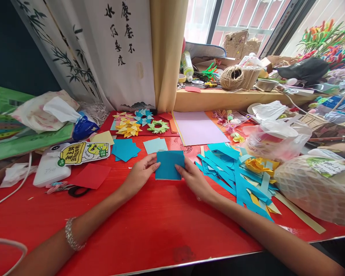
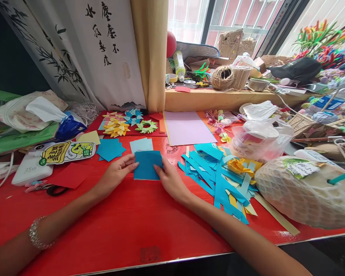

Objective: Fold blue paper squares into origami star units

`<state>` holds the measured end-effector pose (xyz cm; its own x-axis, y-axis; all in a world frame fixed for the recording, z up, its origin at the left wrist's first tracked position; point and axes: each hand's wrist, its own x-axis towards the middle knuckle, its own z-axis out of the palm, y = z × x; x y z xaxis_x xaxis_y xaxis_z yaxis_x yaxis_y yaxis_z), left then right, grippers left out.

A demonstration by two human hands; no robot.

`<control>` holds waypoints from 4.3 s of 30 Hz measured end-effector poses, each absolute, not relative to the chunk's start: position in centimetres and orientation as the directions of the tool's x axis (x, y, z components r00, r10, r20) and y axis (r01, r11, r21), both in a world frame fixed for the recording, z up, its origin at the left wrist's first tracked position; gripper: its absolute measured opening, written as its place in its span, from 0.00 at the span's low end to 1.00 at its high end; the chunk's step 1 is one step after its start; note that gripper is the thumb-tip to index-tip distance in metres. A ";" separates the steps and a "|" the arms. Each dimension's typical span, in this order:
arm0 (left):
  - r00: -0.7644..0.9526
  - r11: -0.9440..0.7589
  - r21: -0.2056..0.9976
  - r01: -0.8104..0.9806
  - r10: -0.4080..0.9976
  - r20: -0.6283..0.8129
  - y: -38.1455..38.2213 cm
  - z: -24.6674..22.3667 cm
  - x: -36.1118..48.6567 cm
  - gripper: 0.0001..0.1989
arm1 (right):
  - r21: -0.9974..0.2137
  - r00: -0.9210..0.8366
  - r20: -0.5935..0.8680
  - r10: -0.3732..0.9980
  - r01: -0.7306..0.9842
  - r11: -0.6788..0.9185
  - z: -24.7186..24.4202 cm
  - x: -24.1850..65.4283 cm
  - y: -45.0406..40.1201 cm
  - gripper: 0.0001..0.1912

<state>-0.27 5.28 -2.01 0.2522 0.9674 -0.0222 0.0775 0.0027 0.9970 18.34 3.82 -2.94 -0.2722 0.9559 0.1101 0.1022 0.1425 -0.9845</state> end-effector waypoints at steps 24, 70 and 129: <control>0.092 0.081 0.986 0.146 0.991 -0.095 5.8 -1.0 -1.1 0.18 | -0.960 -0.320 -0.158 0.934 -0.171 -0.221 -2.2 19.0 4.2 0.19; 0.416 -0.409 -0.087 0.909 0.904 0.097 4.1 -2.9 -2.0 0.24 | -0.797 -0.104 0.178 0.978 0.568 0.206 1.5 23.8 6.1 0.16; 0.221 -0.265 0.867 0.422 0.958 0.185 11.6 3.8 3.8 0.12 | -0.982 -0.007 0.034 0.999 -0.185 0.032 -0.7 25.1 7.7 0.16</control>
